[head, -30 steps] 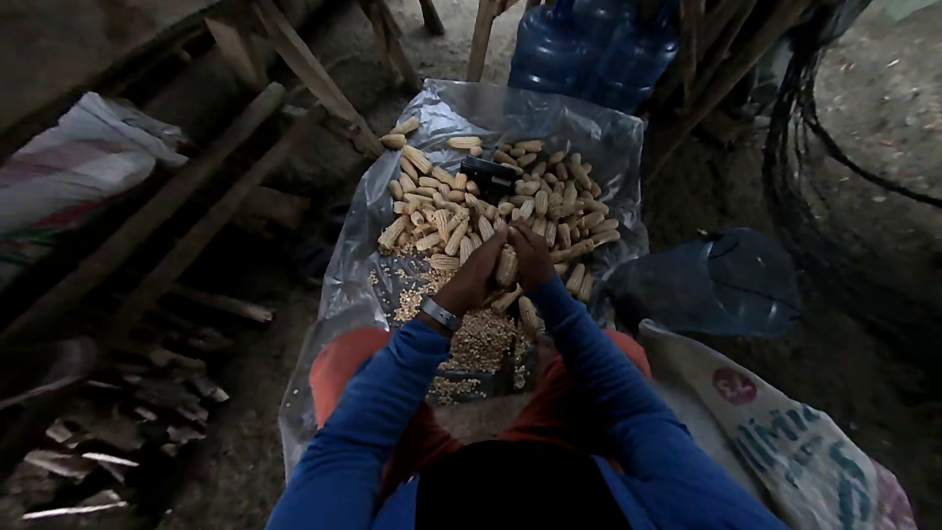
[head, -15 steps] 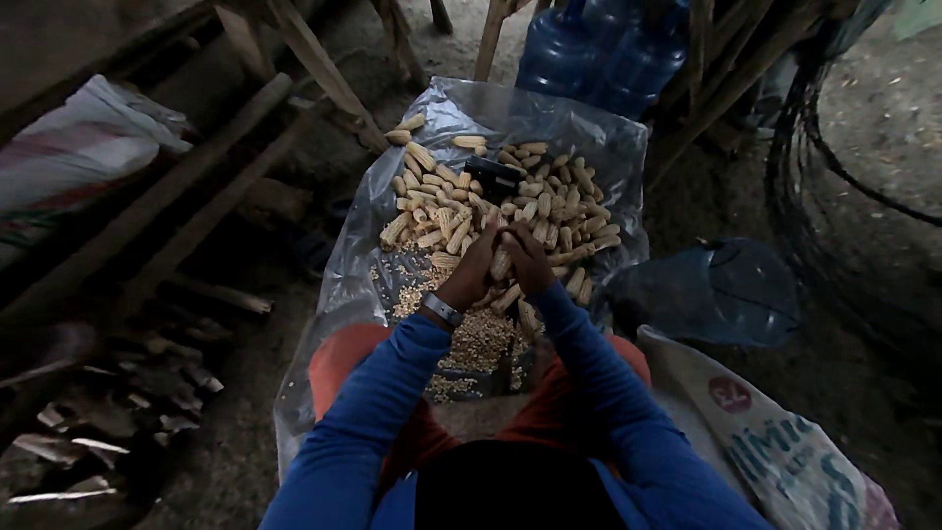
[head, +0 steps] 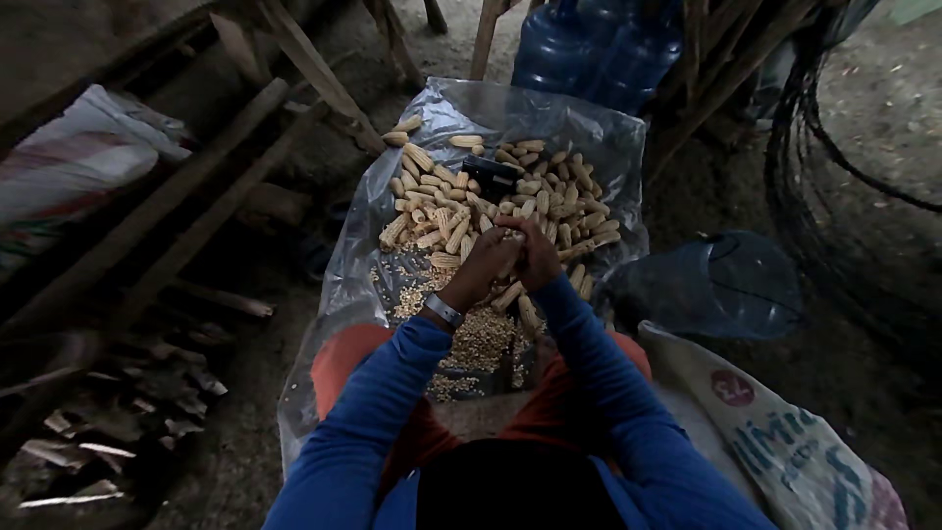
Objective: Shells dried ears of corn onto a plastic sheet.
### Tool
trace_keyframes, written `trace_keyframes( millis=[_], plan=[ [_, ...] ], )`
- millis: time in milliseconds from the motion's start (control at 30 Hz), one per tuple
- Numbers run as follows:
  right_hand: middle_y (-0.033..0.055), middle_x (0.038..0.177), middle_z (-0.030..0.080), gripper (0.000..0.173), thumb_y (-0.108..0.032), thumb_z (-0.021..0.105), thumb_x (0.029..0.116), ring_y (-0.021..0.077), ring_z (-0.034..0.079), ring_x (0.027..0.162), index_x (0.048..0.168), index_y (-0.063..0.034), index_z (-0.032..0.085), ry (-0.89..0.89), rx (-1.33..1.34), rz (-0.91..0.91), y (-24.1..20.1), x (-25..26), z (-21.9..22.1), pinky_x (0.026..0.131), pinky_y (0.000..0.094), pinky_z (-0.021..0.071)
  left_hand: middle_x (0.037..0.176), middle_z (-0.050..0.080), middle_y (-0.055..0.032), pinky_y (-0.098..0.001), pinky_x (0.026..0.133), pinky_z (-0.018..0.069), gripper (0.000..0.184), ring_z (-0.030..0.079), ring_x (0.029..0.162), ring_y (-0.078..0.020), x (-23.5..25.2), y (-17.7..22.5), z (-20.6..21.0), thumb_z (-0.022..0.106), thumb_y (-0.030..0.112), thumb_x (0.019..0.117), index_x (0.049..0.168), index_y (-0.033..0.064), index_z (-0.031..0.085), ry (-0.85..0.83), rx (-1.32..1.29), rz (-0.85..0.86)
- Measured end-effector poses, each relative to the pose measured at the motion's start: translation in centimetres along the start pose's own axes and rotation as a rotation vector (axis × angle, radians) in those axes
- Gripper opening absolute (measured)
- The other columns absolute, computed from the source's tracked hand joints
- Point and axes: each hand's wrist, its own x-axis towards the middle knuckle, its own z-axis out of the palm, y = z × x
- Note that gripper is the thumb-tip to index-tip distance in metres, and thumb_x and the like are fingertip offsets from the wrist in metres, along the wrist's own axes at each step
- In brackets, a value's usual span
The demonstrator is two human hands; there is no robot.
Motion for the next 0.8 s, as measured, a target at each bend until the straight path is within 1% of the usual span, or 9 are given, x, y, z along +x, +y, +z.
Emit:
trace_keyframes(
  millis=[67, 133, 233, 333, 433, 567, 667, 733, 800],
  plan=[
    [0.001, 0.099, 0.07, 0.054, -0.052, 0.035, 0.1052, 0.0079, 0.063, 0.07, 0.133, -0.0132, 0.061, -0.189, 0.036, -0.033, 0.1, 0.0, -0.8, 0.055, 0.0257, 0.0538, 0.07, 0.054, 0.0001, -0.0198, 0.041, 0.0376, 0.03, 0.043, 0.047, -0.006, -0.4, 0.5, -0.1, 0.048, 0.042, 0.108, 0.111, 0.014, 0.06, 0.044, -0.026, -0.055],
    [0.0011, 0.111, 0.067, 0.044, -0.033, 0.054, 0.0993, 0.0097, 0.065, 0.08, 0.139, -0.014, 0.055, -0.305, -0.014, -0.043, -0.2, -0.1, -1.3, 0.061, 0.0283, 0.0575, 0.069, 0.054, 0.0, -0.0202, 0.041, 0.0378, 0.04, 0.044, 0.047, -0.0061, -0.4, 0.6, -0.4, 0.044, 0.051, 0.1069, 0.108, 0.0144, 0.06, 0.071, -0.059, -0.099],
    [0.0045, 0.111, 0.066, 0.036, -0.021, 0.048, 0.1042, 0.0104, 0.065, 0.079, 0.137, -0.0075, 0.055, -0.183, -0.224, -0.099, -0.1, -0.8, -0.5, 0.062, 0.0296, 0.0579, 0.071, 0.058, -0.0025, -0.024, 0.044, 0.0433, 0.064, 0.05, 0.051, -0.0093, 0.1, -0.1, -0.7, 0.03, 0.068, 0.103, 0.108, 0.0129, 0.061, 0.101, -0.045, -0.149],
    [0.0083, 0.105, 0.068, 0.032, -0.019, 0.045, 0.1049, 0.0102, 0.061, 0.071, 0.127, -0.0031, 0.062, 0.049, -0.377, -0.138, 1.3, -0.5, 0.6, 0.056, 0.029, 0.0524, 0.085, 0.062, -0.0049, -0.0278, 0.052, 0.0463, 0.083, 0.054, 0.062, -0.0123, -0.1, -0.7, -0.8, 0.018, 0.083, 0.0943, 0.126, 0.0186, 0.06, 0.081, -0.005, -0.214],
    [0.0049, 0.104, 0.069, 0.031, -0.02, 0.045, 0.107, 0.0065, 0.063, 0.08, 0.123, -0.0025, 0.064, 0.094, -0.308, -0.101, 0.7, -0.4, 0.6, 0.07, 0.0273, 0.0552, 0.094, 0.064, -0.0052, -0.0303, 0.062, 0.0521, 0.065, 0.06, 0.073, -0.0132, -1.2, 1.1, -0.4, 0.027, 0.068, 0.1039, 0.126, 0.0155, 0.059, 0.006, -0.023, -0.235],
    [-0.0003, 0.091, 0.07, 0.044, -0.034, 0.031, 0.1102, 0.0049, 0.062, 0.067, 0.118, -0.0089, 0.066, -0.011, -0.062, 0.007, -0.3, 0.1, -0.1, 0.056, 0.0234, 0.0534, 0.084, 0.061, -0.0003, -0.0213, 0.054, 0.0489, 0.027, 0.056, 0.062, -0.0062, -0.5, 0.7, -0.7, 0.046, 0.033, 0.108, 0.124, 0.0139, 0.056, -0.091, -0.1, -0.114],
    [0.0004, 0.104, 0.07, 0.049, -0.049, 0.041, 0.1049, 0.0095, 0.065, 0.077, 0.136, -0.0161, 0.058, -0.284, 0.047, 0.04, -0.6, 0.1, -1.6, 0.064, 0.0291, 0.0582, 0.073, 0.056, 0.0014, -0.0197, 0.043, 0.0403, 0.03, 0.047, 0.05, -0.0052, 0.9, -1.0, -1.6, 0.047, 0.043, 0.1073, 0.115, 0.017, 0.06, -0.066, -0.214, -0.089],
    [0.0015, 0.106, 0.067, 0.041, -0.031, 0.055, 0.1001, 0.0133, 0.067, 0.08, 0.138, -0.0163, 0.055, -0.346, 0.108, 0.056, -0.8, 0.0, -2.0, 0.069, 0.0354, 0.0621, 0.068, 0.053, 0.0012, -0.0195, 0.039, 0.0368, 0.042, 0.043, 0.045, -0.0055, 0.9, -0.2, -1.5, 0.04, 0.053, 0.1074, 0.106, 0.0155, 0.059, -0.043, -0.22, -0.134],
    [-0.0009, 0.093, 0.066, 0.027, -0.022, 0.054, 0.0992, 0.0111, 0.065, 0.071, 0.125, -0.0163, 0.058, -0.292, 0.089, 0.053, -0.8, -0.3, -1.5, 0.064, 0.0338, 0.0617, 0.066, 0.051, 0.0007, -0.0202, 0.038, 0.0356, 0.054, 0.041, 0.045, -0.0065, 0.1, 1.8, -0.6, 0.029, 0.059, 0.1072, 0.104, 0.0135, 0.058, 0.062, -0.138, -0.221]
  ],
)
